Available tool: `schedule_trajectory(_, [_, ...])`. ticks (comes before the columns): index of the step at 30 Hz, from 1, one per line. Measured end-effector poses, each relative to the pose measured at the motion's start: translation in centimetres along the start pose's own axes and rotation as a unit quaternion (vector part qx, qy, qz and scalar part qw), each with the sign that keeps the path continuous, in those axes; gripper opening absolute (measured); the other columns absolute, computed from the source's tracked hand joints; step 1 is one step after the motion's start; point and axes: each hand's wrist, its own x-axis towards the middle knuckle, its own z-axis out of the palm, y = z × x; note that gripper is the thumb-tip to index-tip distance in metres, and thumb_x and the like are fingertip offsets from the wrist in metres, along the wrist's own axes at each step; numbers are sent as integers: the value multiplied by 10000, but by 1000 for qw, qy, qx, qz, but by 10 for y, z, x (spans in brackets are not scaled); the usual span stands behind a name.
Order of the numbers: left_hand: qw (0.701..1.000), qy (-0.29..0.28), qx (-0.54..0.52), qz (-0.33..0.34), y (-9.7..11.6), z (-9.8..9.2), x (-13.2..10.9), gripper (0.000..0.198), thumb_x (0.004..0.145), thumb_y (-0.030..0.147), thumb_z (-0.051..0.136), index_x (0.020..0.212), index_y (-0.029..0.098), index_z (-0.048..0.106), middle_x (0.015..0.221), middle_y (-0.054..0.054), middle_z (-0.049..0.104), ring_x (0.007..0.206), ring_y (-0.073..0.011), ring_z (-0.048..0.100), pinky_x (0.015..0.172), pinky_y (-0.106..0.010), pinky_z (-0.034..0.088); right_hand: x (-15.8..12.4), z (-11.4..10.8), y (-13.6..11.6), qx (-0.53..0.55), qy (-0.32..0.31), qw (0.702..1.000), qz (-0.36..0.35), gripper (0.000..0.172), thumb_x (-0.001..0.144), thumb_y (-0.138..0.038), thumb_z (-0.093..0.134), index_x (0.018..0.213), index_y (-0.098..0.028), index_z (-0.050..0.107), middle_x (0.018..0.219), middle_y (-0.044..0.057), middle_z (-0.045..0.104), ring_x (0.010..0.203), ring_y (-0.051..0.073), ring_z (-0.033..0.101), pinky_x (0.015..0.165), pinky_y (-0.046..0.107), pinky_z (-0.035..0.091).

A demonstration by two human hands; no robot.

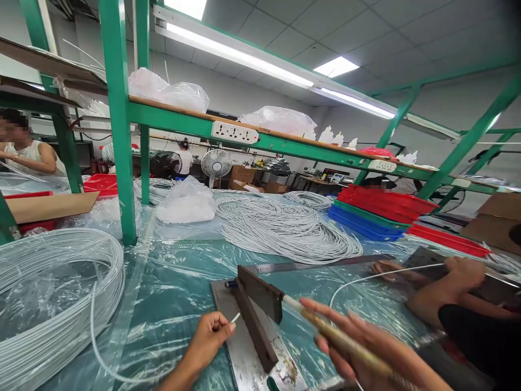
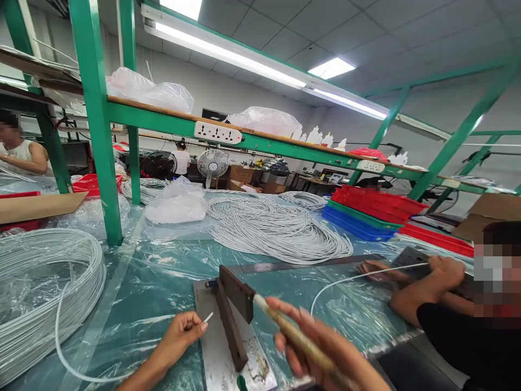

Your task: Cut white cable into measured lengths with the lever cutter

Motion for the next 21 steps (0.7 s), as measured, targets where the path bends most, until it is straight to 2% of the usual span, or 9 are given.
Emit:
schedule_trajectory(3, [999,-26,-15,-22,-1,3,-8,587,528,755,590,573,193,427,482,82,321,477,-74,259,502,-231,178,33,19,-57,29,-47,998,-35,634,745,-636,486,1117,-129,570,954,189,669,852,261,648,720,333,491])
schedule_trajectory(5, [999,-42,-22,-23,-3,7,-10,573,555,744,588,585,195,425,476,85,318,470,-73,256,499,-233,182,64,34,-85,40,-74,994,-69,730,757,-708,369,1177,-126,507,1062,209,637,1023,297,598,840,383,452])
schedule_trajectory(7, [998,-56,-27,-18,-6,10,-11,554,588,725,584,604,193,430,485,82,329,477,-75,269,502,-234,195,100,48,-105,36,-92,990,-99,787,778,-731,252,1260,-132,423,1080,209,630,1066,298,578,908,419,404])
schedule_trajectory(9, [998,-61,-27,-15,-9,9,-11,545,605,715,583,617,190,435,501,76,351,487,-78,288,506,-233,208,140,61,-117,11,-89,989,-121,749,813,-698,221,1292,-144,377,1059,197,643,1029,280,602,914,421,393])
schedule_trajectory(12, [998,-50,-27,-10,-13,7,-12,561,595,730,579,615,187,438,503,72,364,489,-78,300,503,-232,212,196,75,-121,-31,-50,989,-135,656,855,-630,257,1286,-149,372,1043,177,654,969,239,628,874,374,423])
schedule_trajectory(15, [999,-37,-32,-9,-14,5,-12,571,585,737,581,610,185,435,491,76,358,475,-72,295,495,-230,213,240,84,-115,-45,-20,991,-126,649,858,-619,278,1291,-141,357,1060,174,647,941,219,633,827,342,452])
schedule_trajectory(18, [998,-27,-48,-9,-11,4,-13,565,582,727,596,613,187,430,483,82,362,460,-64,289,488,-225,219,265,90,-105,-54,6,990,-130,608,882,-572,294,1320,-150,308,1054,159,649,922,199,636,789,322,465])
schedule_trajectory(21, [998,-28,-59,-11,1,1,-15,559,580,718,606,622,185,444,464,89,353,444,-58,286,473,-214,209,269,98,-96,-69,44,984,-158,527,896,-471,379,1323,-175,294,973,110,672,861,168,643,744,284,464])
